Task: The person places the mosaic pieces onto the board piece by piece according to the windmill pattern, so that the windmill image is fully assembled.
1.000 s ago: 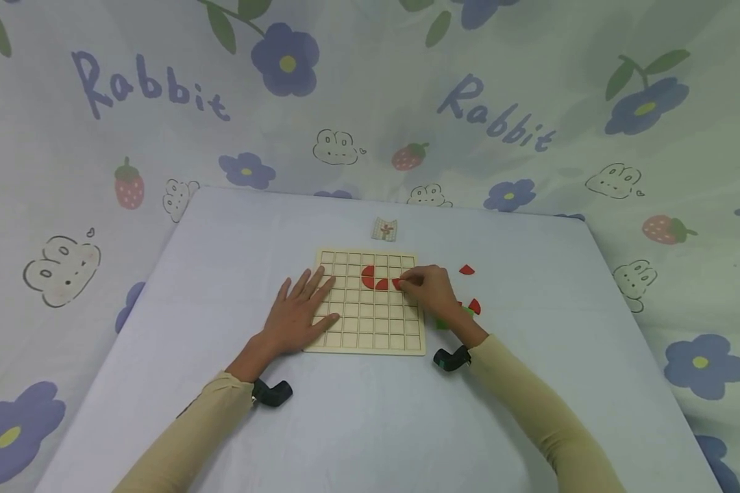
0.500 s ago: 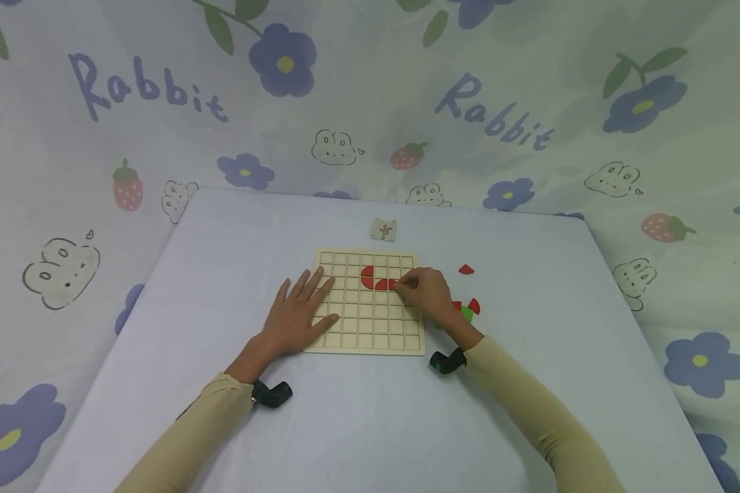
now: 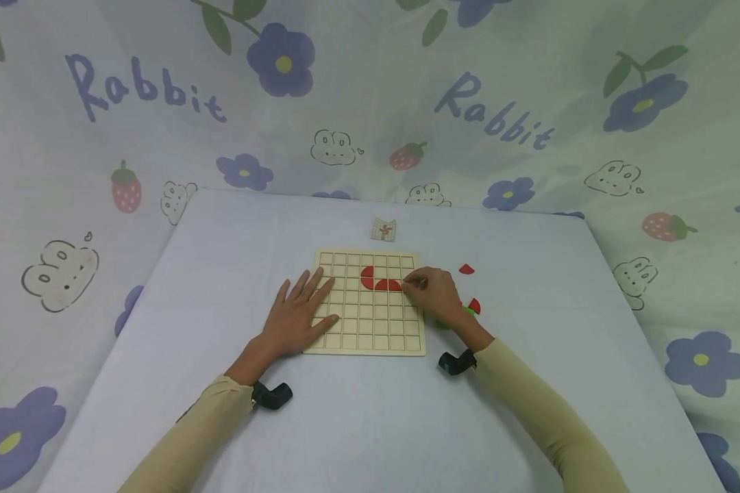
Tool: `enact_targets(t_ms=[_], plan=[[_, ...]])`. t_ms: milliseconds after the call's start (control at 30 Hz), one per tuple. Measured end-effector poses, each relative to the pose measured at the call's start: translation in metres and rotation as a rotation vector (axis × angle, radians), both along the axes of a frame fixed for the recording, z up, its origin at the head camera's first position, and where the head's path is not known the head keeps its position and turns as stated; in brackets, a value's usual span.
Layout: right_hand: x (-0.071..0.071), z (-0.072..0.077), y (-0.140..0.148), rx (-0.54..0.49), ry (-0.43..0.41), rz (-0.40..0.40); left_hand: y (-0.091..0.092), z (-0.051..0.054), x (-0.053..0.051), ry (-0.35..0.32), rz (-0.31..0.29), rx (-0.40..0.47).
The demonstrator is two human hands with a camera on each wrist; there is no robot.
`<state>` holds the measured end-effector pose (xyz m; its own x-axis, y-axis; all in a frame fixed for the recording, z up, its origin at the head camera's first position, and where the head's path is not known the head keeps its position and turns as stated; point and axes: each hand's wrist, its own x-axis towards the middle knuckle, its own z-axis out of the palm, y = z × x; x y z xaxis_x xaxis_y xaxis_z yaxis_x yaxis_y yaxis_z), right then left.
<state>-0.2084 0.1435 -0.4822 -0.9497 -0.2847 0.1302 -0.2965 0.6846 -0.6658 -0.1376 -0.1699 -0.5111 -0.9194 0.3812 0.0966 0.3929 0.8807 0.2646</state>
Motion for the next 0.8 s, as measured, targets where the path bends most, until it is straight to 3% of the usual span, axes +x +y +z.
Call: enact_targets(t_ms=[300,567,800], plan=[[-0.002,0.003,0.022,0.061,0.003,-0.030,0.000,0.000,-0.002,-0.002,0.004,-0.017],[-0.006,0.001,0.046,0.148,-0.025,-0.134,0.000,0.000,-0.001,-0.007,0.007,-0.020],[-0.014,-0.001,0.062,0.270,-0.051,-0.273,0.000,0.000,-0.001,-0.006,0.006,-0.021]])
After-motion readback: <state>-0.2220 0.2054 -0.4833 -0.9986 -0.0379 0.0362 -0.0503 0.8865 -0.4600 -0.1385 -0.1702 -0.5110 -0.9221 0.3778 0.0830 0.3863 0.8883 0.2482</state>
